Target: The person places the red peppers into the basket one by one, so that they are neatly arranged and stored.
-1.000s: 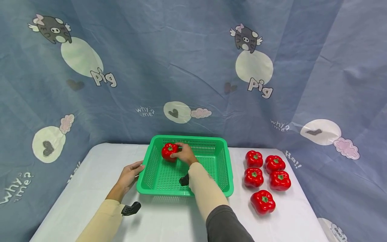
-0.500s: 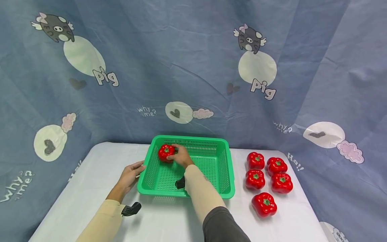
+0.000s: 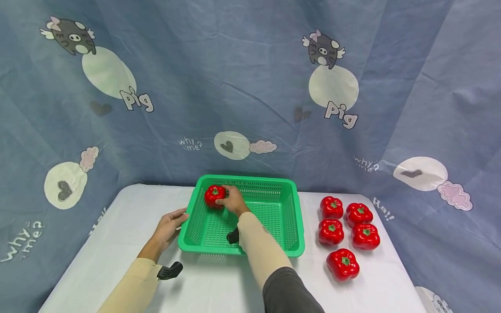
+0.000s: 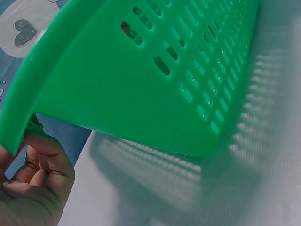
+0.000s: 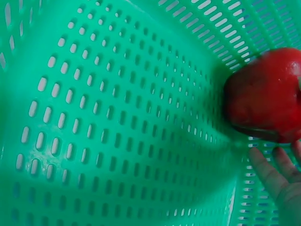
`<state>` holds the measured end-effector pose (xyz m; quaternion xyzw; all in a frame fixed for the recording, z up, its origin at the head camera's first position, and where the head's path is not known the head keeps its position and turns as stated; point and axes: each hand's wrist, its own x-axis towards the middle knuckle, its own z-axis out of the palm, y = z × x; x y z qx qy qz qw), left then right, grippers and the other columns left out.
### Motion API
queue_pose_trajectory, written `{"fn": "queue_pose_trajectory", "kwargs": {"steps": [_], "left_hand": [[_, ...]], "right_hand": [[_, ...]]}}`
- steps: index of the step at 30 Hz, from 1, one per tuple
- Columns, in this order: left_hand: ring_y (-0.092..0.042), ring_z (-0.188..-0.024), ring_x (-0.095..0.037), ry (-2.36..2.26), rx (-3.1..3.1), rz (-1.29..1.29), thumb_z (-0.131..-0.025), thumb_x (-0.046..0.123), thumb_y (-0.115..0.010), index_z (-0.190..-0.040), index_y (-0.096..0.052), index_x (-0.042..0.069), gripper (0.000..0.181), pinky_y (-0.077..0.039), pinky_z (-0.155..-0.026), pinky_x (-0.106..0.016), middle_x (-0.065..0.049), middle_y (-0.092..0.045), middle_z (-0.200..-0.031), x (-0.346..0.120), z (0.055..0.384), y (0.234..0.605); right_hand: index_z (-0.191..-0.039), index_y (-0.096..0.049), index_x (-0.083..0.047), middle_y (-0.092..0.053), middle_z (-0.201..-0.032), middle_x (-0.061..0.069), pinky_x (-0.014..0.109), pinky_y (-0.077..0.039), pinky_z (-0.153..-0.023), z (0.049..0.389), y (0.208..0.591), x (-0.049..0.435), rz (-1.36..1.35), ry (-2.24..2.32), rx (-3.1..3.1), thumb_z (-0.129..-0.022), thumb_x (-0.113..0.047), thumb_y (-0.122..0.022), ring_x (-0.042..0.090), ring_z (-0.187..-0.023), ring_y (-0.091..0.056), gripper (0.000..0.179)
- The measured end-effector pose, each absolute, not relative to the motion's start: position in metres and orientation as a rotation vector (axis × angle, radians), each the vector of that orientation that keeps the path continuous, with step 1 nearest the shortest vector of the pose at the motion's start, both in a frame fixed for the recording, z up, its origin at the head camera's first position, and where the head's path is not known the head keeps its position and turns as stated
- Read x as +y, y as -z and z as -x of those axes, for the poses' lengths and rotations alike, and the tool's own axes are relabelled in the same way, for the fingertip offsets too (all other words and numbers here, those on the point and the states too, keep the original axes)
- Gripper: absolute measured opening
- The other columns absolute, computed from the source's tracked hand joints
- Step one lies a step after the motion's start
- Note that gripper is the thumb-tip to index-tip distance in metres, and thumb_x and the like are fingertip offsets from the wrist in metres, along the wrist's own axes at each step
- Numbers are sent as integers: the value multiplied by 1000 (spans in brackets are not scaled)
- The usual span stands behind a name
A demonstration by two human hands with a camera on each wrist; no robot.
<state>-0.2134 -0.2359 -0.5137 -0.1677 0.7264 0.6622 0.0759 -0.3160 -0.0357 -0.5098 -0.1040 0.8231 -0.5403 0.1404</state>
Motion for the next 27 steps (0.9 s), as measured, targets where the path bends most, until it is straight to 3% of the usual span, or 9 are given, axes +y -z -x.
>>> {"fn": "queue_pose_trajectory", "kwargs": {"steps": [7,14,19,27], "left_hand": [[-54,-113,-23,-1981,2164,517,-99,19,-55,-141,-45,2,47,-50,-98,-36,-19,-50,-136,-231,214,512],[-55,-111,-22,-1971,2176,501,-99,20,-55,-141,-46,1,47,-52,-94,-32,-19,-50,-136,-226,216,512],[-55,-111,-21,-1978,2167,505,-99,18,-55,-141,-45,-1,47,-51,-92,-30,-20,-49,-137,-227,215,512],[-52,-119,-26,-1965,2155,524,-100,18,-52,-142,-43,-2,47,-46,-102,-39,-21,-48,-140,-231,213,507]], "right_hand": [[-146,-40,-4,-40,-148,13,45,-47,-101,313,502,-30,322,1508,2438,-84,-10,-76,34,-129,-44,72],[-146,-40,-6,-36,-150,14,51,-37,-109,307,490,-17,294,1488,2452,-84,-15,-76,34,-139,-31,72],[-145,-42,-9,-35,-149,18,55,-40,-104,301,483,1,222,1569,2335,-84,-16,-75,40,-135,-33,69],[-142,-45,-9,-37,-147,19,56,-41,-103,291,470,31,223,1638,2312,-85,-20,-75,42,-136,-32,65]]}}
